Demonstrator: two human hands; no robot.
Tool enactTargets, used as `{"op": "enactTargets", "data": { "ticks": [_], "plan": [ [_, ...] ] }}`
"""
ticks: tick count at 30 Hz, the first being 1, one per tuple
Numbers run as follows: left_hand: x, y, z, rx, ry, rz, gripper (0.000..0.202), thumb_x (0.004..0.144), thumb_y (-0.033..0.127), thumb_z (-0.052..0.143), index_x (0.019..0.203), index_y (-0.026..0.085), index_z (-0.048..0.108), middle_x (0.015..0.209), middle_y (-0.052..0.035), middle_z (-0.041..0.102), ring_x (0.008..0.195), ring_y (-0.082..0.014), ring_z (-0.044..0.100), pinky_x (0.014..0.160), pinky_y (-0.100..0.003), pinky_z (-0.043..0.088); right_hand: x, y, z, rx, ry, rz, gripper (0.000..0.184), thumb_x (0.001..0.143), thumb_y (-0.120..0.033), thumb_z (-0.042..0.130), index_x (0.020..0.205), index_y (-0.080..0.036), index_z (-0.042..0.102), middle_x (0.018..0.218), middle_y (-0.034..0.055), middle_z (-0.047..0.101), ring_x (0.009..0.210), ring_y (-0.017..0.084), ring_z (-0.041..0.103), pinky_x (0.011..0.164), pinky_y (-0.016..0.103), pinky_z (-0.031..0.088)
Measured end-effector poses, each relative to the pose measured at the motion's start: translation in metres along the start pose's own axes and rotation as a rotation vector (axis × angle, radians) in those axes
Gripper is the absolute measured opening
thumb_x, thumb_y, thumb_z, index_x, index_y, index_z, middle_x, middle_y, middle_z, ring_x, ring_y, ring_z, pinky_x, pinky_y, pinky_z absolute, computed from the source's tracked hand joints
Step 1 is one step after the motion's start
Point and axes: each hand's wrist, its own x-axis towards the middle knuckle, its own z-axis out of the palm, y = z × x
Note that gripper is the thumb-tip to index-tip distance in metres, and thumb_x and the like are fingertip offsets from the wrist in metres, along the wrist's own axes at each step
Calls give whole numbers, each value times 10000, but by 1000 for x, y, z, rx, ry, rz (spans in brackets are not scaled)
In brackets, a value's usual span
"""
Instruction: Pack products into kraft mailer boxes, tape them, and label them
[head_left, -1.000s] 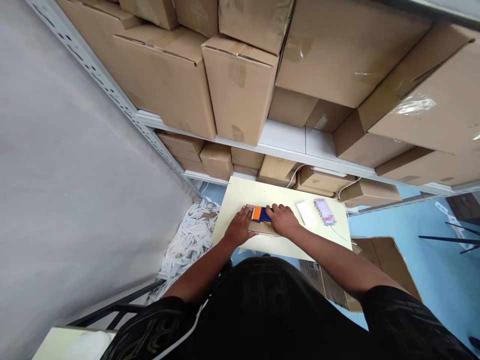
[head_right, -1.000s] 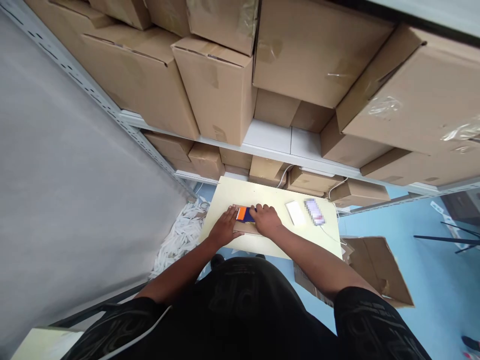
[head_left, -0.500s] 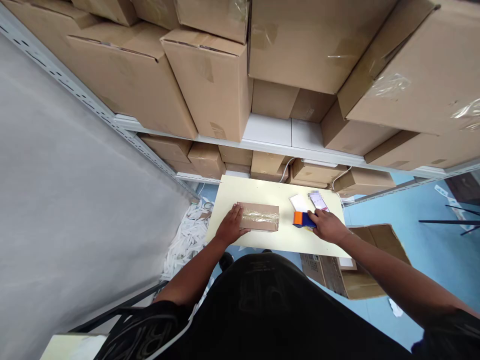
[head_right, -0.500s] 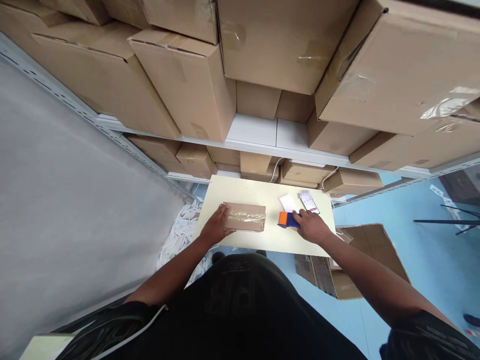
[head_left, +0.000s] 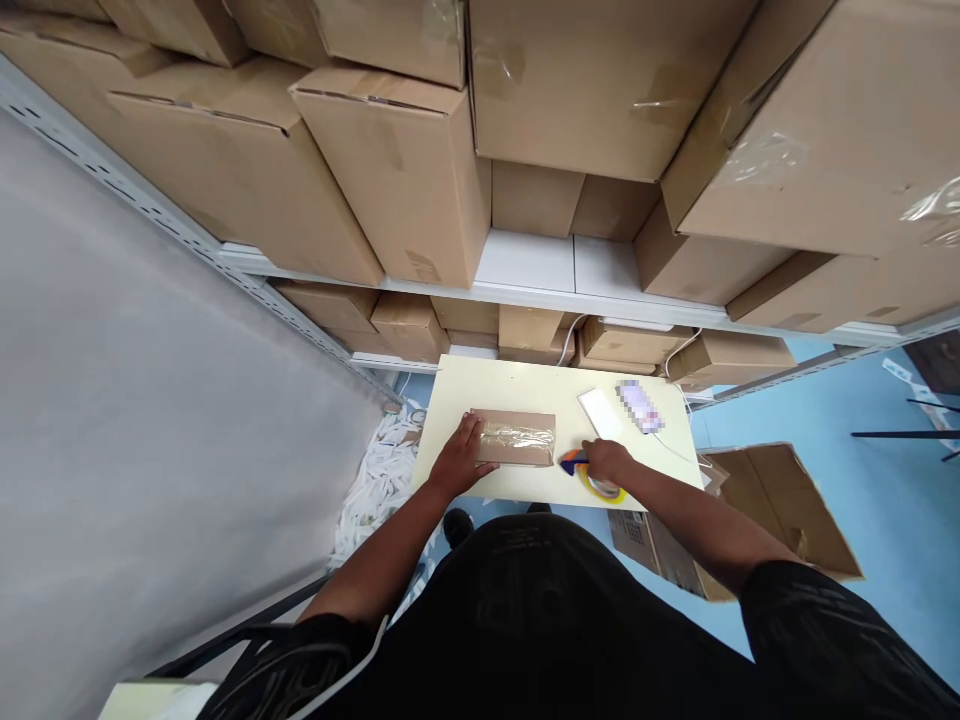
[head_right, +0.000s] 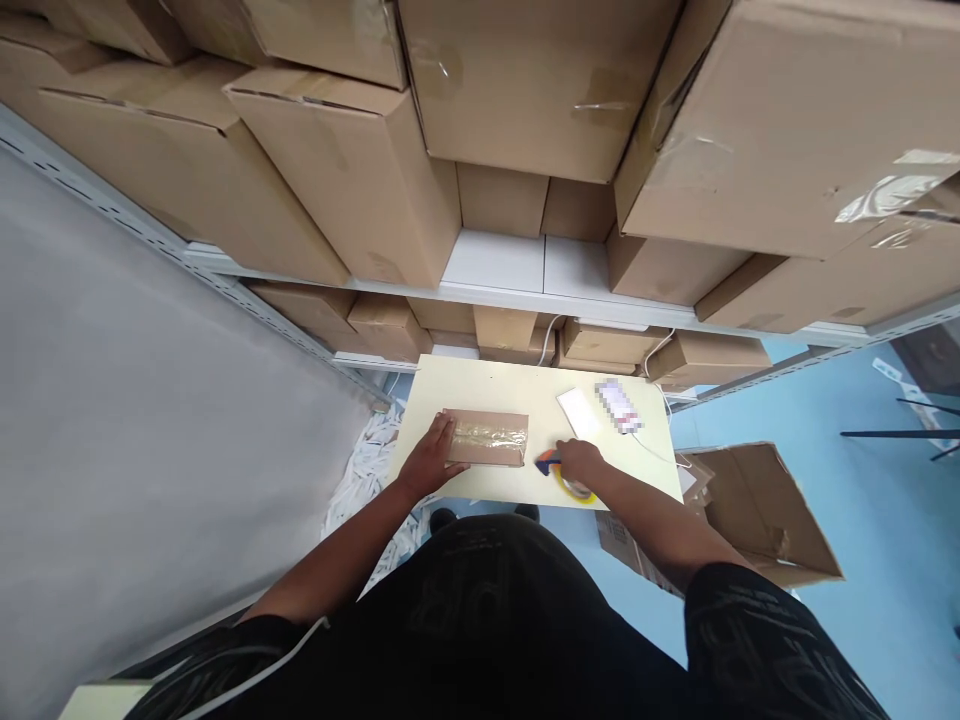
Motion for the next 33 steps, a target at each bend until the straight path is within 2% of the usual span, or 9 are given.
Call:
{"op": "enactTargets", "data": {
  "ticks": [4, 7, 11, 14, 17, 20, 24, 28, 33],
  "plan": [
    [-1, -1, -1, -63, 6, 7, 1021, 864, 543, 722, 1627, 127, 188, 1709, -234, 145, 1586, -395, 126, 1262, -574, 249, -13, 22, 12, 249, -41, 183, 382, 875, -292, 580, 1240, -179, 585, 861, 52, 733, 708, 192, 702, 615, 267, 467],
    [-3, -2, -1, -148, 24, 0, 1004, 843, 470, 769, 1624, 172, 214, 1722, -206, 112, 1589, -387, 116, 1259, -576, 253, -12, 21, 24, 367, -11, 262, 395, 917, -303, 521, 1295, -194, 546, 969, 56, 750, 775, 181, 715, 629, 253, 475],
    [-11, -1, -3, -329, 69, -106, 1065, 802, 378, 815, 1645, 249, 177, 1741, -146, 58, 1592, -350, 143, 1268, -506, 261, 9, 3, 41, 415, 17, 305, 352, 870, -346, 595, 1190, -205, 630, 1041, 75, 745, 908, 210, 717, 685, 255, 487],
    [-20, -3, -4, -564, 75, -277, 1163, 781, 390, 823, 1663, 251, 78, 1725, -167, 149, 1552, -346, 283, 1233, -492, 327, 18, -7, 48, 393, 38, 303, 309, 834, -369, 641, 1077, -188, 699, 1166, 139, 706, 1087, 286, 674, 808, 313, 503],
    [-28, -6, -5, -780, -13, -389, 1169, 789, 425, 806, 1668, 222, 62, 1692, -200, 249, 1488, -345, 408, 1185, -493, 391, 11, -15, 55, 409, 178, 292, 380, 821, -345, 658, 1155, -169, 701, 1294, 182, 653, 1248, 347, 583, 976, 396, 474],
    [-31, -9, -7, -829, -93, -418, 1120, 783, 418, 799, 1663, 201, 140, 1682, -187, 287, 1496, -347, 396, 1204, -494, 362, -7, -34, 61, 598, 364, 197, 472, 910, -361, 551, 1335, -173, 632, 1379, 155, 632, 1300, 309, 563, 1073, 402, 441],
    [-30, -9, -11, -841, -121, -403, 986, 800, 362, 762, 1637, 226, 258, 1607, -140, 451, 1436, -321, 487, 1182, -463, 395, -20, -74, 57, 838, 295, 108, 522, 1015, -533, 343, 1295, -235, 667, 1274, 87, 714, 1204, 272, 647, 989, 367, 505],
    [-30, -6, -12, -823, -117, -412, 918, 808, 304, 732, 1615, 221, 300, 1506, -136, 572, 1329, -309, 591, 1125, -441, 448, -16, -101, 40, 819, 224, 224, 544, 989, -601, 357, 1264, -247, 665, 1151, 98, 750, 1132, 306, 675, 923, 377, 504],
    [-40, -15, -11, -841, -86, -374, 896, 809, 268, 719, 1601, 224, 303, 1463, -128, 609, 1299, -290, 615, 1117, -427, 459, -11, -113, 30, 775, 193, 247, 500, 983, -574, 370, 1193, -235, 671, 1200, 103, 732, 1150, 284, 662, 945, 358, 474]
  ]
}}
